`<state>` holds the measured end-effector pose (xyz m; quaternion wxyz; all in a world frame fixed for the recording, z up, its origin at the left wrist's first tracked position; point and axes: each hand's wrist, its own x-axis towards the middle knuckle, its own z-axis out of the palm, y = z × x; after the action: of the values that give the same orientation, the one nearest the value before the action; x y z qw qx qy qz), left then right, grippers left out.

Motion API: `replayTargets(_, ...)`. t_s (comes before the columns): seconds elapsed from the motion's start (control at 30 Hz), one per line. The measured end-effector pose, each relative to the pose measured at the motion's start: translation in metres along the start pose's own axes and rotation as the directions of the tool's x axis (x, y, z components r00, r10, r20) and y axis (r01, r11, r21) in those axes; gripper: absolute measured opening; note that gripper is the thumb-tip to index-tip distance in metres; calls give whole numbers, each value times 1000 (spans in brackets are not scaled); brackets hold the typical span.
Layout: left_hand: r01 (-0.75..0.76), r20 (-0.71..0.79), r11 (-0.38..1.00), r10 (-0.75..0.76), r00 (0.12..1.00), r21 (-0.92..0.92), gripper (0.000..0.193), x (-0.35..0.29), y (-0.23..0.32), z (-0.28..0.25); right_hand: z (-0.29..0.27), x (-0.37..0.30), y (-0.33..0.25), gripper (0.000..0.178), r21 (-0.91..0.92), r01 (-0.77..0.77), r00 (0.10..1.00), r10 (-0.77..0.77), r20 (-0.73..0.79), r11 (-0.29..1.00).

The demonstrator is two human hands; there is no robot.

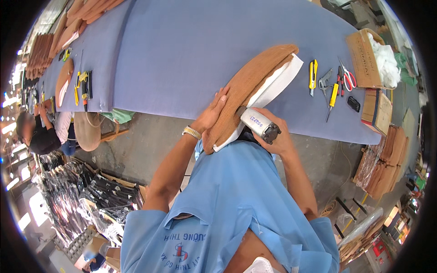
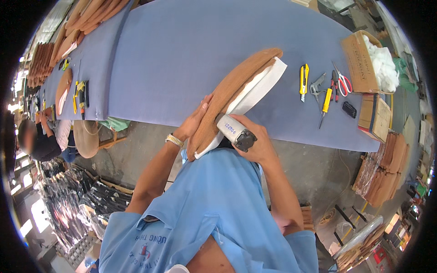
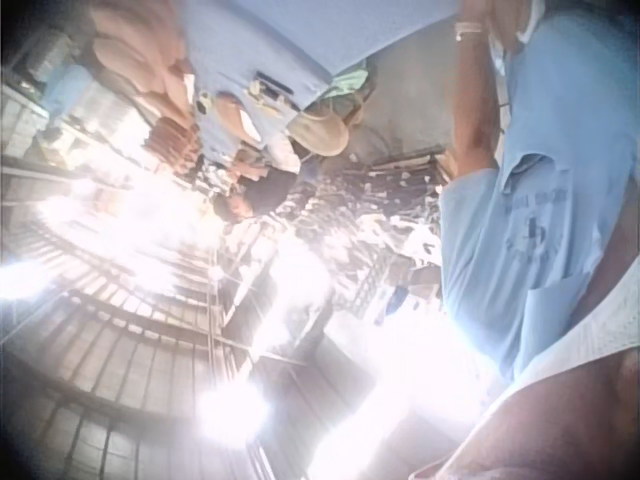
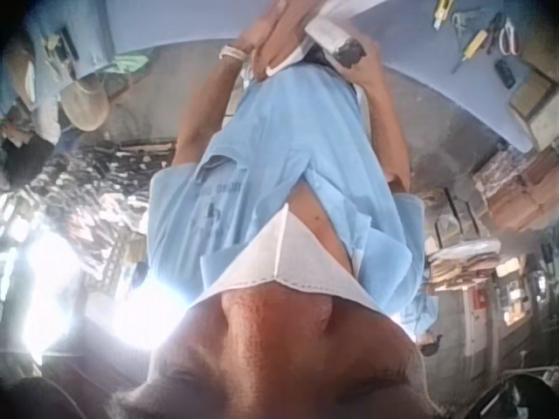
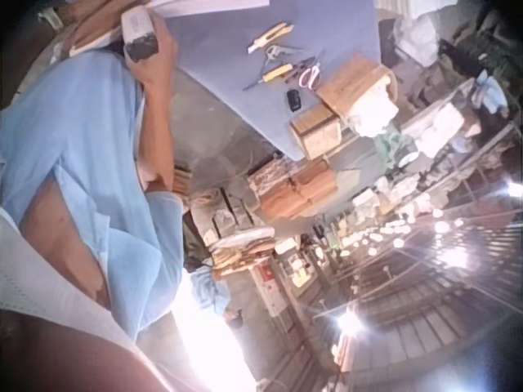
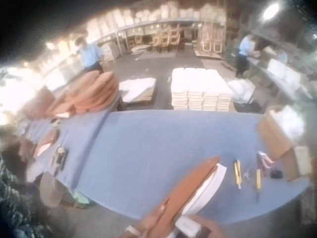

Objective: The person staples a brown fabric cover onto a white foam cushion using a handheld stapler, then trims excess fabric with a utility knife. They place the finished cushion on a stack and adjust a headstrap around their waist.

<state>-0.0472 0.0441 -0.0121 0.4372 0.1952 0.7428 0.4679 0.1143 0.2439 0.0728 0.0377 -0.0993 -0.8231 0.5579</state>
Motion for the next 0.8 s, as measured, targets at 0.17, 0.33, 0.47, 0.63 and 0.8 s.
replayTargets(0.17,-121,42,989,125,991,-87,76,-19,16,-5,5,13,-1,66,-33,8,1000,-8,-1,999)
replayTargets(0.33,-314,66,916,308,949,248,88,-36,20,-10,6,18,-15,59,-24,-67,997,67,38,997)
replayTargets(0.47,-263,-33,865,306,951,428,87,-44,21,-6,15,10,-9,56,-45,-41,999,40,-15,998)
replayTargets(0.63,-215,-104,840,304,947,498,87,-48,32,-5,32,-1,-13,65,-13,-21,995,20,-96,1000)
replayTargets(0.8,-173,-92,841,254,963,514,89,-48,37,-4,38,-11,-8,71,-27,-31,995,28,-99,999)
